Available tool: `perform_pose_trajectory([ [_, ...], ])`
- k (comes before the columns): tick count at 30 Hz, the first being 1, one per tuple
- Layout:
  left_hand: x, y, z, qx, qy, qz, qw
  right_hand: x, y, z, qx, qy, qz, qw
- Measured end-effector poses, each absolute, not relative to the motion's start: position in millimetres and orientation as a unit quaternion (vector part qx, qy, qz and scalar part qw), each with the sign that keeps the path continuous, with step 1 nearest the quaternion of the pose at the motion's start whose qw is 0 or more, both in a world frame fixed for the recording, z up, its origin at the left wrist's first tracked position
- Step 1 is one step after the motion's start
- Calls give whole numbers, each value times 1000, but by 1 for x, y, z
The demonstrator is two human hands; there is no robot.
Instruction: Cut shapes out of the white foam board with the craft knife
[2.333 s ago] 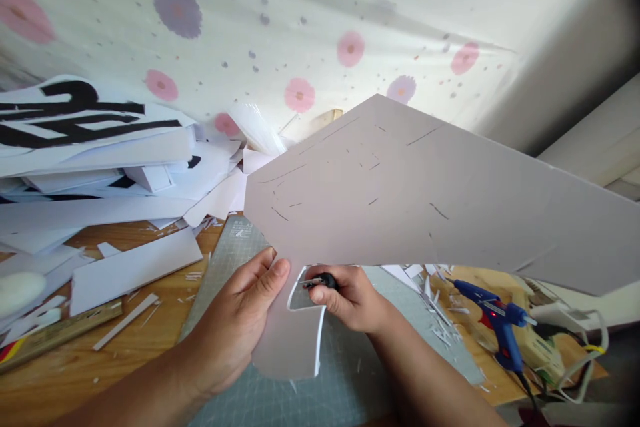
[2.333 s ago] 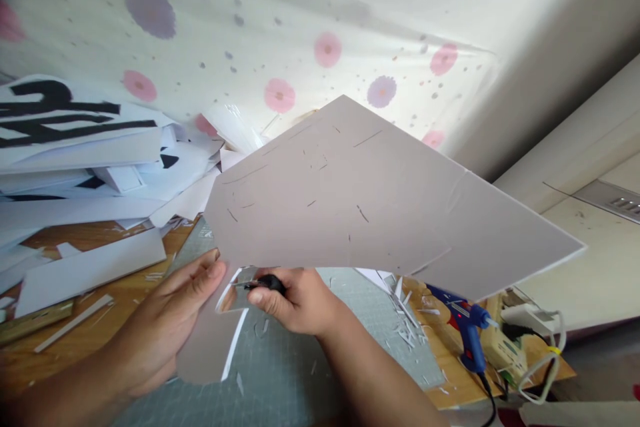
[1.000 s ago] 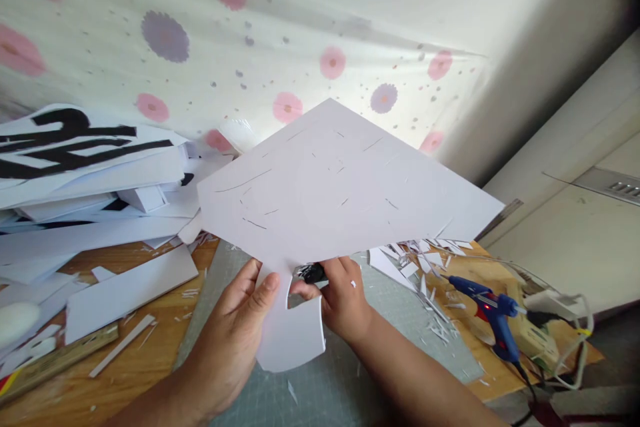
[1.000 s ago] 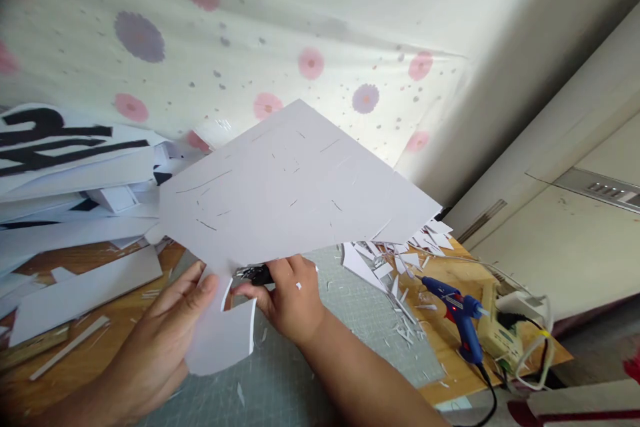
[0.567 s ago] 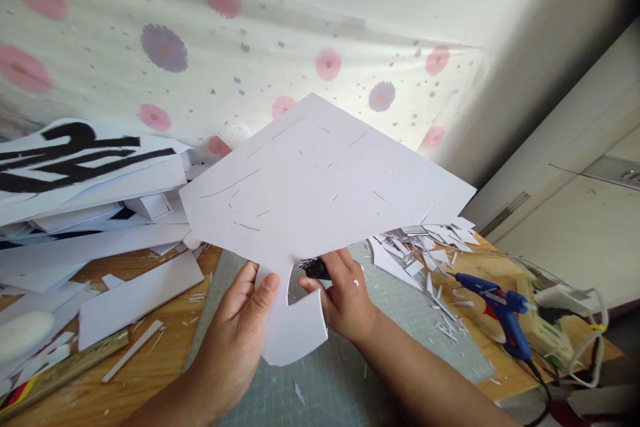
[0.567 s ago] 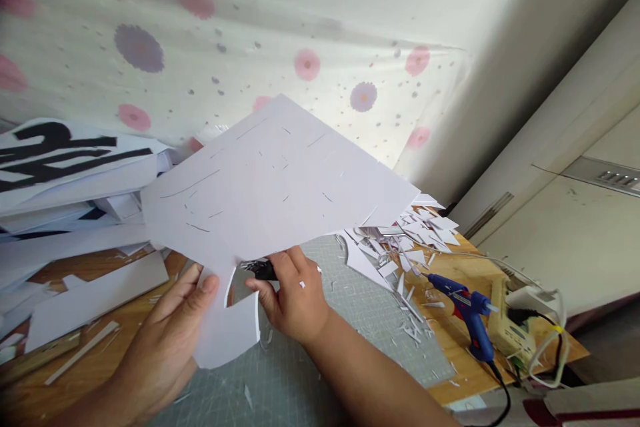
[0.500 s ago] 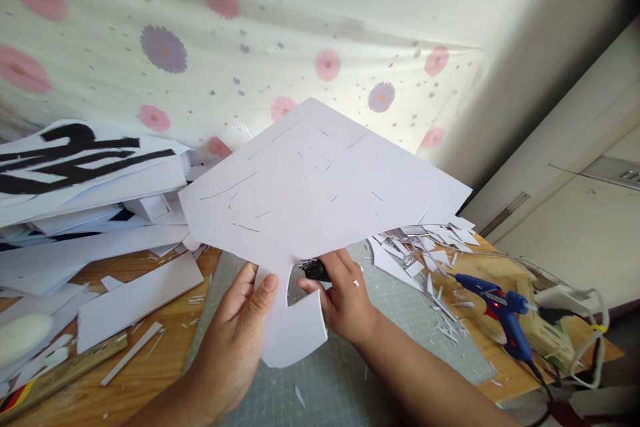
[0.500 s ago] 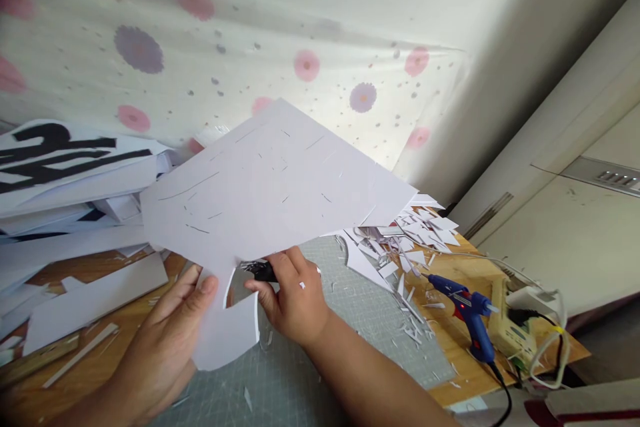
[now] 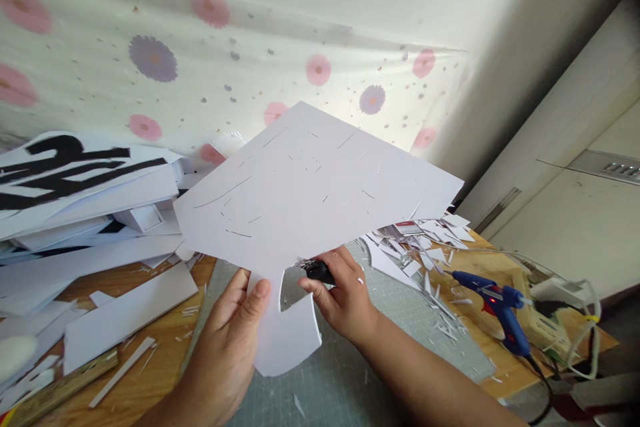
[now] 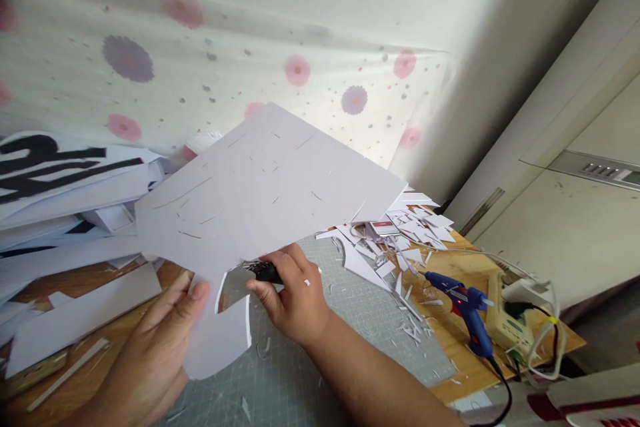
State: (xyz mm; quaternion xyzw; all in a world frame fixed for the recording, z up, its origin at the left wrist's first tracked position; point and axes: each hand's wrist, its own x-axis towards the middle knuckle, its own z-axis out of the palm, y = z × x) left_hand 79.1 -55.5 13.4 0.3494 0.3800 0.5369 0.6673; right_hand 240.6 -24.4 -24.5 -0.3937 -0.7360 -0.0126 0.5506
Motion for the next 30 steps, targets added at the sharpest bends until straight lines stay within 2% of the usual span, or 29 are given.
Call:
perform_pose_trajectory([
  [6, 77, -54, 15, 340, 391, 539, 664, 248, -23, -19, -391, -716, -6, 578],
  [15, 78, -55, 13, 362, 389, 527, 664, 242, -27, -17, -395, -752, 26, 527],
  [30, 76, -54, 11, 345, 401, 533, 660, 247, -25, -17, -374, -734, -6, 567],
])
